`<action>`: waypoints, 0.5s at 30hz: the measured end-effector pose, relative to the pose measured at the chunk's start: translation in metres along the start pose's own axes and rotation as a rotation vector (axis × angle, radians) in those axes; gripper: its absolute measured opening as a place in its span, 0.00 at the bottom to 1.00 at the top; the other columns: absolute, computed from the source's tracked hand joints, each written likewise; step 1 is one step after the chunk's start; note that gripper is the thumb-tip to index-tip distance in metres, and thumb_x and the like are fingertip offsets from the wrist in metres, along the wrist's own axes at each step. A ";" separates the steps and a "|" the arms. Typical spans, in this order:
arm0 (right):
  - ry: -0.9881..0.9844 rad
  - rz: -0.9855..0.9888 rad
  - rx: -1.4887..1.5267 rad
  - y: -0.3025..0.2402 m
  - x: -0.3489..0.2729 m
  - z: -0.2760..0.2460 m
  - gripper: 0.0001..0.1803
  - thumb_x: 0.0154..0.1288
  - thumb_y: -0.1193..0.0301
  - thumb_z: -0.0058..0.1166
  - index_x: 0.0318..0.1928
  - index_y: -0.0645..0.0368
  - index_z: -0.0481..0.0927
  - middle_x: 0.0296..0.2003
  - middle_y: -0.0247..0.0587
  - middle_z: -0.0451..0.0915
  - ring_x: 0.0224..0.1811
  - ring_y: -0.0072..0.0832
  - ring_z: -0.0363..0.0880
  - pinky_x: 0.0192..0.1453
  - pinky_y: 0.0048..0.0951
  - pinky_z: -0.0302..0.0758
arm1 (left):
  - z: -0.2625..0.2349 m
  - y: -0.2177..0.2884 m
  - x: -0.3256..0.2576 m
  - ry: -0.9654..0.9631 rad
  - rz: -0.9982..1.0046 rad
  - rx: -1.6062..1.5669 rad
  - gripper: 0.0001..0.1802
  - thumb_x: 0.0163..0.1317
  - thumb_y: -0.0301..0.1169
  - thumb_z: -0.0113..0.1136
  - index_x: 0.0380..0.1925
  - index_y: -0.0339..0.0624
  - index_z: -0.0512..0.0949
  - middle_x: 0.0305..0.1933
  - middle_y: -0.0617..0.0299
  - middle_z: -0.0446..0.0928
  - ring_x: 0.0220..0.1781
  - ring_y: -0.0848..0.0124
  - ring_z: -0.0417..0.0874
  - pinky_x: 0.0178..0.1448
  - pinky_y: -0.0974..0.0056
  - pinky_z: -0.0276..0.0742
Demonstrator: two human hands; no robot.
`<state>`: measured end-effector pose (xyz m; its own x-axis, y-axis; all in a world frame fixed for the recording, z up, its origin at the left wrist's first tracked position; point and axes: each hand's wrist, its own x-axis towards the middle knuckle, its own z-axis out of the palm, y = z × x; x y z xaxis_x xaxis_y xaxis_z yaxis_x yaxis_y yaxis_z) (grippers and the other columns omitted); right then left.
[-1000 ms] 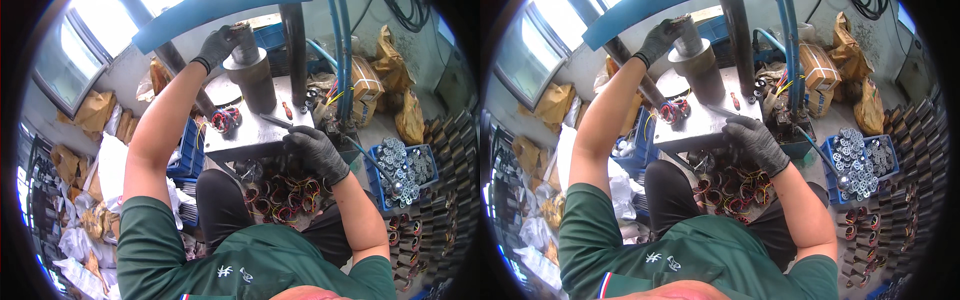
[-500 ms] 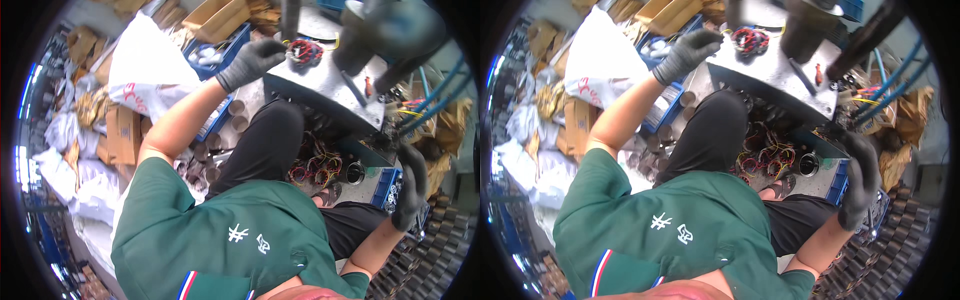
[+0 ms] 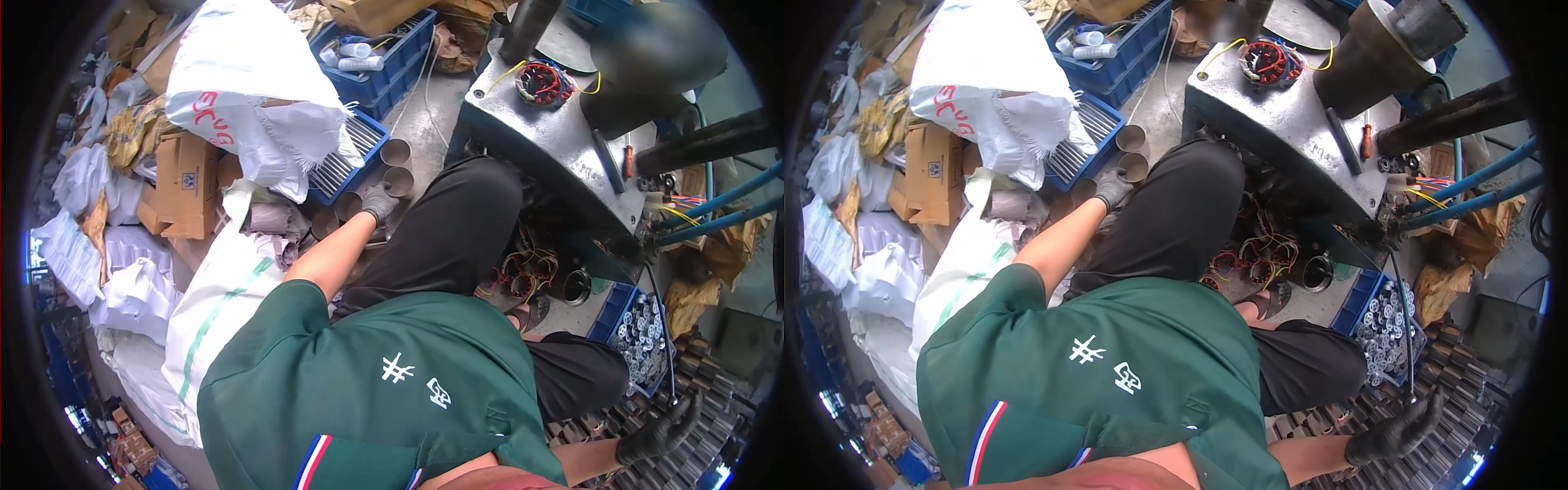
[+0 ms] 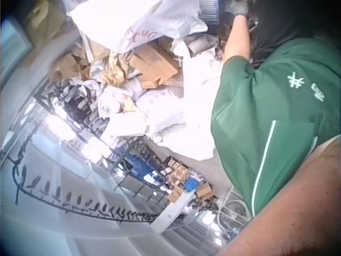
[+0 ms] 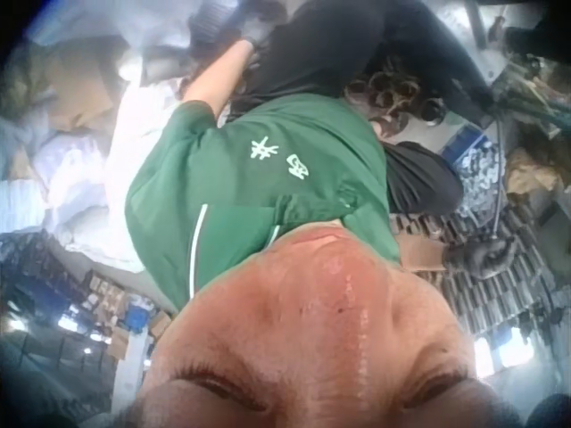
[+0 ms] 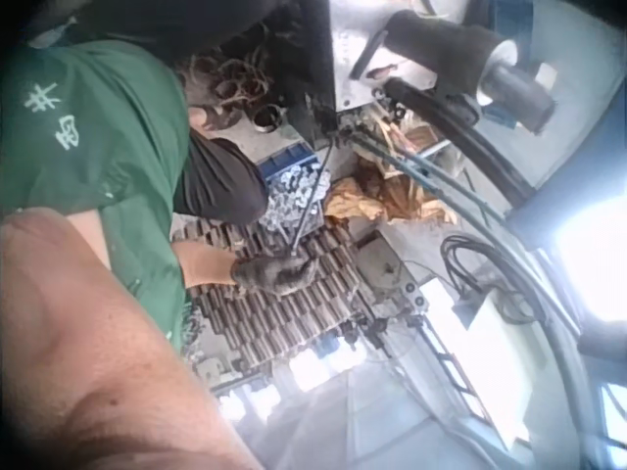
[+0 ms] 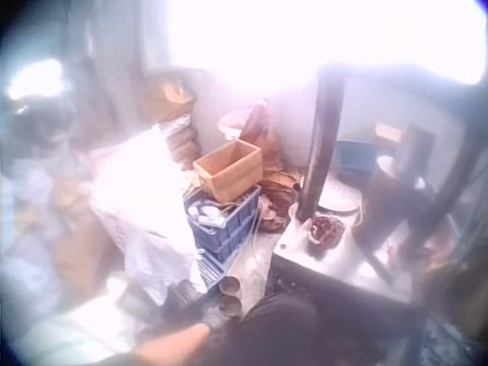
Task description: The person is using a hydraulic press to assemble metal motor components, including copper-wound stators into metal housings.
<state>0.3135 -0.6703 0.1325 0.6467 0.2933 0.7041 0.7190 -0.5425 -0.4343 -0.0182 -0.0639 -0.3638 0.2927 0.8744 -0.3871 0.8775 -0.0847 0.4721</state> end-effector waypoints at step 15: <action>0.537 -0.236 -0.415 0.070 0.077 0.088 0.14 0.85 0.75 0.52 0.61 0.73 0.75 0.53 0.54 0.81 0.52 0.39 0.89 0.52 0.32 0.96 | -0.043 0.015 -0.033 0.310 0.211 -0.310 0.18 0.59 0.35 0.80 0.43 0.37 0.85 0.49 0.52 0.85 0.48 0.58 0.85 0.58 0.55 0.82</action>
<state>0.4360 -0.6162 0.1071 0.1947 0.0696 0.9784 0.5990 -0.7983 -0.0624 -0.0309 -0.0740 -0.3102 0.2837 0.9586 -0.0251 0.6430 -0.1708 0.7466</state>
